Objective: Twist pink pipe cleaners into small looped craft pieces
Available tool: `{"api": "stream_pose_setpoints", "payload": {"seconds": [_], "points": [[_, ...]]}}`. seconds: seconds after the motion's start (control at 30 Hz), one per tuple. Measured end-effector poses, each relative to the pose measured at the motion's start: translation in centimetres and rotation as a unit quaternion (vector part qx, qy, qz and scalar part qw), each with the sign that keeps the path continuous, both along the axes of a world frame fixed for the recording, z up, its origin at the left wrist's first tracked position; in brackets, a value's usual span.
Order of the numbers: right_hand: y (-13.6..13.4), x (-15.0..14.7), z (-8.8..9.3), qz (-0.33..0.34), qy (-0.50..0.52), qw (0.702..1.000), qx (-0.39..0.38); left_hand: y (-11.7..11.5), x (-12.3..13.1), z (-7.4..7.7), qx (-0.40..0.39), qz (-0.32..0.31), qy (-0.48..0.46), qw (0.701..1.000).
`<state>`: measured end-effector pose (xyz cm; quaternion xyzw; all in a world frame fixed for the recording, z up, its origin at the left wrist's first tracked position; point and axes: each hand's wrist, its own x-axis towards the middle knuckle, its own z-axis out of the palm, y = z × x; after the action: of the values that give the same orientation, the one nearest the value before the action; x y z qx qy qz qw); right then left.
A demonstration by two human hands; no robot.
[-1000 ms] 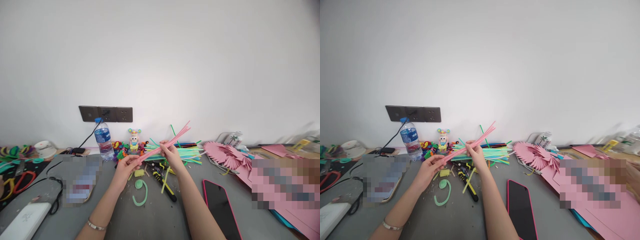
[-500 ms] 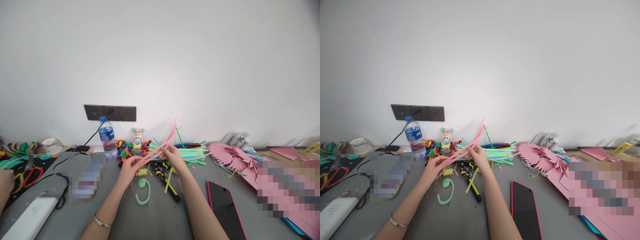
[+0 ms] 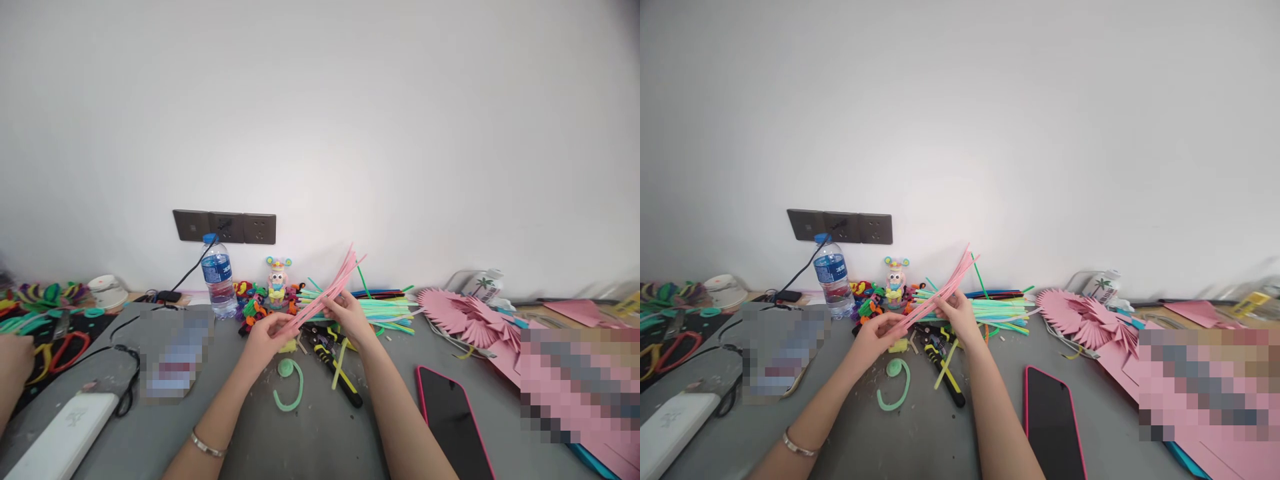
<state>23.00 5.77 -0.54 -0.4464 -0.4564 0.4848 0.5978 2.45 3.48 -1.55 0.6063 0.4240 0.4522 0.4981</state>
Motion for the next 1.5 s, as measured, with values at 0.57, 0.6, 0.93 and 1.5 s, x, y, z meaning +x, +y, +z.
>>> {"api": "stream_pose_setpoints", "payload": {"seconds": [0.57, 0.6, 0.93, 1.5], "points": [[0.3, 0.1, -0.4, 0.006, -0.025, 1.000, -0.005, 0.8, -0.7, -0.8, 0.033, 0.022, 0.009, 0.999], [0.3, 0.1, -0.4, 0.000, -0.030, 1.000, -0.006, 0.9, -0.8, -0.8, 0.030, 0.025, 0.007, 0.999], [0.3, -0.5, -0.5, -0.039, -0.049, 0.998, -0.023, 1.1, -1.4, -0.6, 0.062, 0.067, 0.048, 0.995], [-0.2, -1.2, 0.1, 0.058, -0.016, 0.998, -0.009, -0.2, -1.1, 0.2, 0.215, 0.016, 0.282, 0.935]]}}
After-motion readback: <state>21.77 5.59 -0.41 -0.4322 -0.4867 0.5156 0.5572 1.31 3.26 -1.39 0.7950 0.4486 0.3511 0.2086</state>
